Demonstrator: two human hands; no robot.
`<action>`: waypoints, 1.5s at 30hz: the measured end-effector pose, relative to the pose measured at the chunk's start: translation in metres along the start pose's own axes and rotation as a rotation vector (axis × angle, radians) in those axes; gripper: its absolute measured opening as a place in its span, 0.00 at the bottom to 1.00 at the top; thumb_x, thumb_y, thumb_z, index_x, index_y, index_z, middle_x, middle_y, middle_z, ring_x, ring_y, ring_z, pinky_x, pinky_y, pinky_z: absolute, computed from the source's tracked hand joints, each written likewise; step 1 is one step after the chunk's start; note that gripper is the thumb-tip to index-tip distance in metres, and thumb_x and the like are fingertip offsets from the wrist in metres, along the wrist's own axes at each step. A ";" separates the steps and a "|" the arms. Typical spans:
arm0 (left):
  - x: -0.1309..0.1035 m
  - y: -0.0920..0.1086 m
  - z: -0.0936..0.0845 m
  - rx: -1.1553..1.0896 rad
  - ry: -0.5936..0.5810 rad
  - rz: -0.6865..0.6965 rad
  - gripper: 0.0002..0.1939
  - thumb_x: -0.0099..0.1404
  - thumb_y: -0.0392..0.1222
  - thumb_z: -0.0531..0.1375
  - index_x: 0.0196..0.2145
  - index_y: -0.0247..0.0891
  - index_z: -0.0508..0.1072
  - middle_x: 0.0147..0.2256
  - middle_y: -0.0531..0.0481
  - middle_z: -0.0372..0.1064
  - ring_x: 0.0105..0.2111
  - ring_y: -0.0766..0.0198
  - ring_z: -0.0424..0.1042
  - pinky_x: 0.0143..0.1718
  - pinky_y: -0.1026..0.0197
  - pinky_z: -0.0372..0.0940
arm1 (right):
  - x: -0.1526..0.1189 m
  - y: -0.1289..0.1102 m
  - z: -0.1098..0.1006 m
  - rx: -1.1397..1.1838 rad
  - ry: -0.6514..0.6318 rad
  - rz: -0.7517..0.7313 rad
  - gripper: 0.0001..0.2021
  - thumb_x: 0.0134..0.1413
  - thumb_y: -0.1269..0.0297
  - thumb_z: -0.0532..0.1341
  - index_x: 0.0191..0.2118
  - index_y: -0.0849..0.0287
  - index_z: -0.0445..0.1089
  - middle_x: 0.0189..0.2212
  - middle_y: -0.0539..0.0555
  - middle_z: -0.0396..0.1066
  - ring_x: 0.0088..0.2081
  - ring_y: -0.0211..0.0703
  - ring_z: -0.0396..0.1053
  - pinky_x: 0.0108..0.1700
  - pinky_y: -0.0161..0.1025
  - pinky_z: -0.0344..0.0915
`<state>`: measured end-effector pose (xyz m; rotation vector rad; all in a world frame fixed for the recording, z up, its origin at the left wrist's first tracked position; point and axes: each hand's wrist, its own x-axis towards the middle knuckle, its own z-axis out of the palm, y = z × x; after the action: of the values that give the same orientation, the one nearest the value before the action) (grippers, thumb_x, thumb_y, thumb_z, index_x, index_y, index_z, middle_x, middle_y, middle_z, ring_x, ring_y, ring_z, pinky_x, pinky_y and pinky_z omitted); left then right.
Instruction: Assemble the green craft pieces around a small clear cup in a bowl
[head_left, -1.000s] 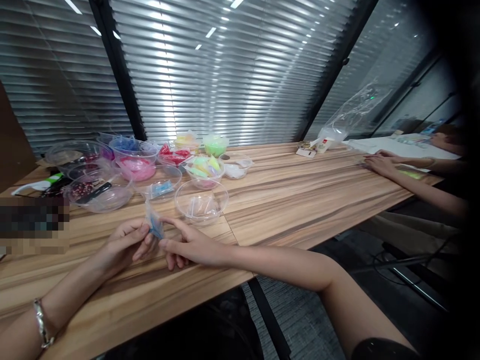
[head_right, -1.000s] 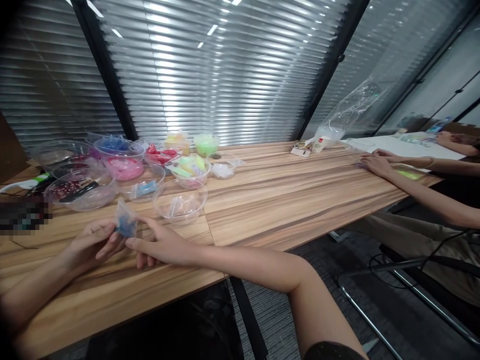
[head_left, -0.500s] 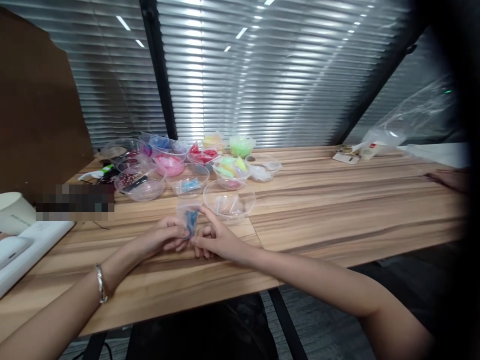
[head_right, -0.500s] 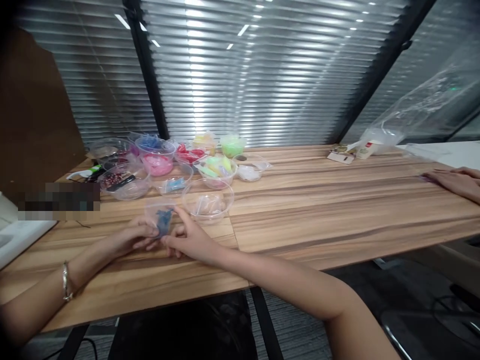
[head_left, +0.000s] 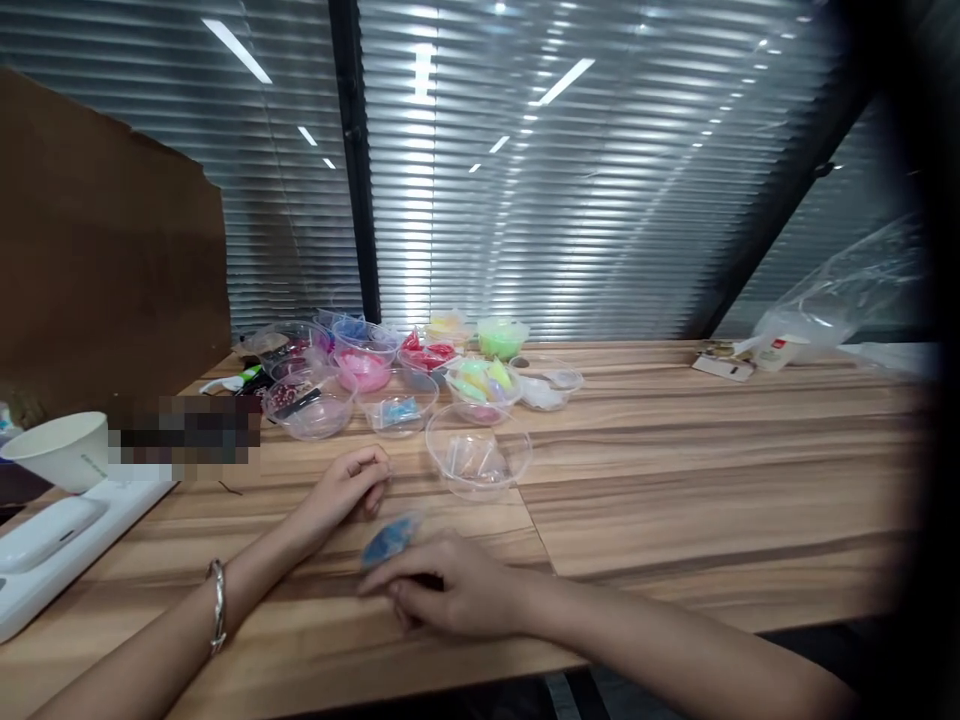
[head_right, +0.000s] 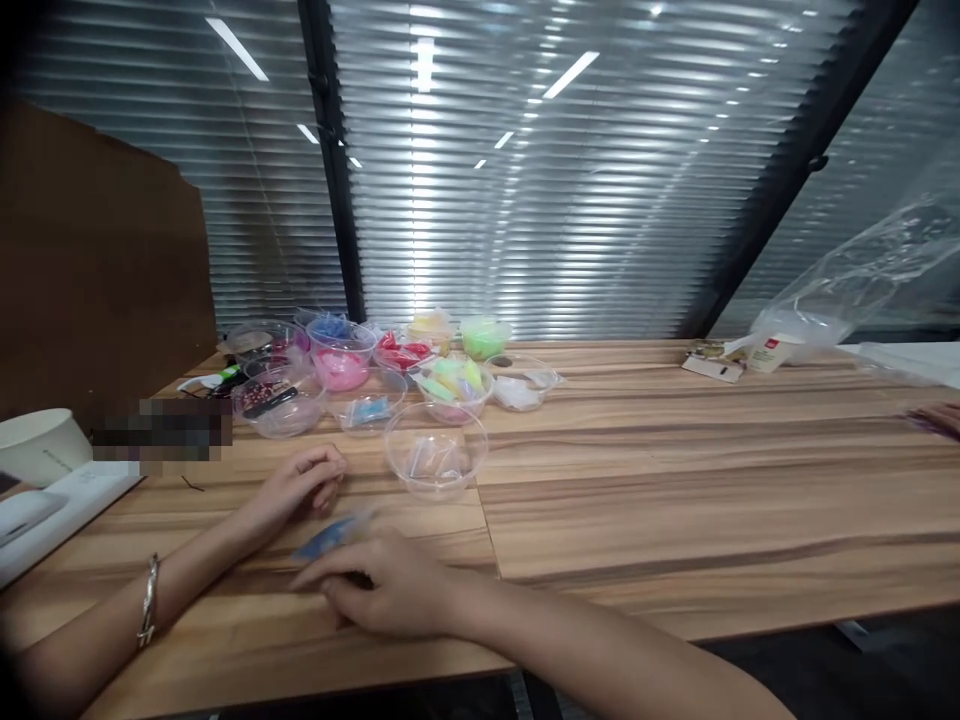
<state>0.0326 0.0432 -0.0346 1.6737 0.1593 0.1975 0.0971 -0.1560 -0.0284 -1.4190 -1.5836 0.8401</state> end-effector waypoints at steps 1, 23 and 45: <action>0.001 0.000 0.000 0.011 0.002 -0.008 0.16 0.65 0.52 0.58 0.28 0.37 0.62 0.17 0.58 0.56 0.19 0.70 0.55 0.23 0.67 0.52 | 0.001 0.001 0.000 0.059 0.038 0.050 0.20 0.61 0.69 0.51 0.54 0.63 0.71 0.25 0.52 0.70 0.26 0.35 0.67 0.33 0.32 0.65; -0.011 0.010 0.014 -0.059 -0.206 0.107 0.18 0.60 0.46 0.66 0.46 0.39 0.71 0.50 0.42 0.69 0.50 0.57 0.69 0.53 0.56 0.63 | 0.005 0.013 0.003 -0.223 0.320 0.062 0.31 0.59 0.66 0.54 0.68 0.55 0.49 0.62 0.61 0.55 0.65 0.50 0.51 0.68 0.57 0.45; 0.067 0.052 -0.091 0.738 0.607 0.356 0.34 0.68 0.60 0.51 0.64 0.37 0.55 0.66 0.41 0.49 0.66 0.53 0.50 0.67 0.50 0.47 | -0.001 0.014 0.003 -0.192 0.221 0.101 0.36 0.58 0.73 0.52 0.70 0.53 0.41 0.55 0.57 0.63 0.57 0.40 0.60 0.64 0.44 0.55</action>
<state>0.0772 0.1406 0.0290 2.3230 0.4247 1.0163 0.1003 -0.1549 -0.0419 -1.6791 -1.4634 0.5770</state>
